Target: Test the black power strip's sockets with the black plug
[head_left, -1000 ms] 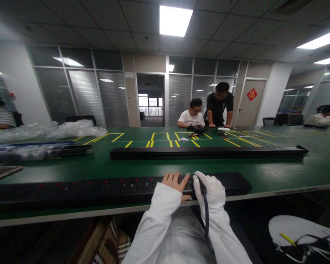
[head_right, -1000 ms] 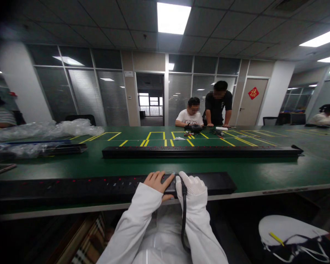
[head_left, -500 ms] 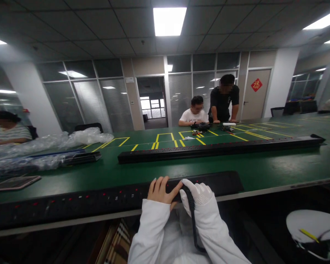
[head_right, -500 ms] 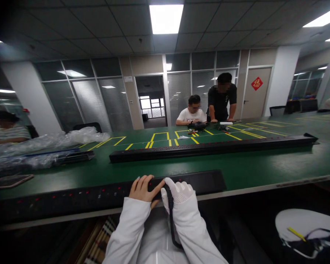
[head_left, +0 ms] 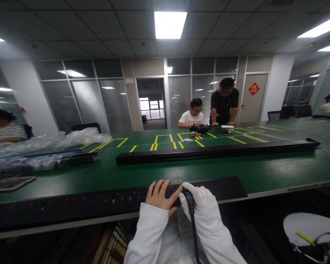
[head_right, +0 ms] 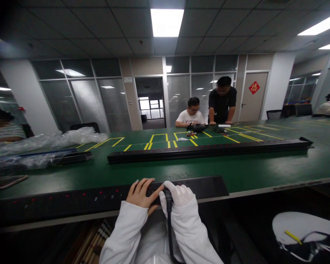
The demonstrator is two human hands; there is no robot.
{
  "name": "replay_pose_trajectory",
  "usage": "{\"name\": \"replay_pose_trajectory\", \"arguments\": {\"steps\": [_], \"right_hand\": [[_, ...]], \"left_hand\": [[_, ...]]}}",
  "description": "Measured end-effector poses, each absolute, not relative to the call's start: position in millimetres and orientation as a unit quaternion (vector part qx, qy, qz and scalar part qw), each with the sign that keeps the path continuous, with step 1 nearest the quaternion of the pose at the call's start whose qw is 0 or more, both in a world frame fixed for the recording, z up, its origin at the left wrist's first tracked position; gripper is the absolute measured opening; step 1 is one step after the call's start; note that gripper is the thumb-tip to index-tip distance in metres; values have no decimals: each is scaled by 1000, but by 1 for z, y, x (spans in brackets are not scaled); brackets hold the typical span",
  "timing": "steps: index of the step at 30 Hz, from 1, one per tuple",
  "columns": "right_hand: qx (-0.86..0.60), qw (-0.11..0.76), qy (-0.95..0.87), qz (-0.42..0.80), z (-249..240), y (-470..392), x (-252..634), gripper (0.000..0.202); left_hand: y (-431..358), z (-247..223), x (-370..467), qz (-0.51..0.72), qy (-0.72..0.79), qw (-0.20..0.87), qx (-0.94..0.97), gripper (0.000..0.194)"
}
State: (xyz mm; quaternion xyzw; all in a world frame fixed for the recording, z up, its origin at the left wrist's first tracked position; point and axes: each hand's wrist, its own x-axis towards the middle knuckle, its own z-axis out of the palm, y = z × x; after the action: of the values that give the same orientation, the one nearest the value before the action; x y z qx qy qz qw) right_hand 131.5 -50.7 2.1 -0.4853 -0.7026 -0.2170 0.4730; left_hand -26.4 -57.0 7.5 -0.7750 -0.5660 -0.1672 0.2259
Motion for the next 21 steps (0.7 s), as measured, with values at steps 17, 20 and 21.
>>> {"name": "replay_pose_trajectory", "arguments": {"steps": [17,20,21], "right_hand": [[-466,468,-728,-181,3,-39,136,31],[-463,457,-737,-180,3,-41,136,34],[-465,456,-737,-180,2,-41,137,34]], "left_hand": [[-49,5,-19,-166,-595,228,-753,70],[-51,4,-18,-176,-599,226,-748,72],[-51,4,-18,-178,-600,224,-747,71]]}}
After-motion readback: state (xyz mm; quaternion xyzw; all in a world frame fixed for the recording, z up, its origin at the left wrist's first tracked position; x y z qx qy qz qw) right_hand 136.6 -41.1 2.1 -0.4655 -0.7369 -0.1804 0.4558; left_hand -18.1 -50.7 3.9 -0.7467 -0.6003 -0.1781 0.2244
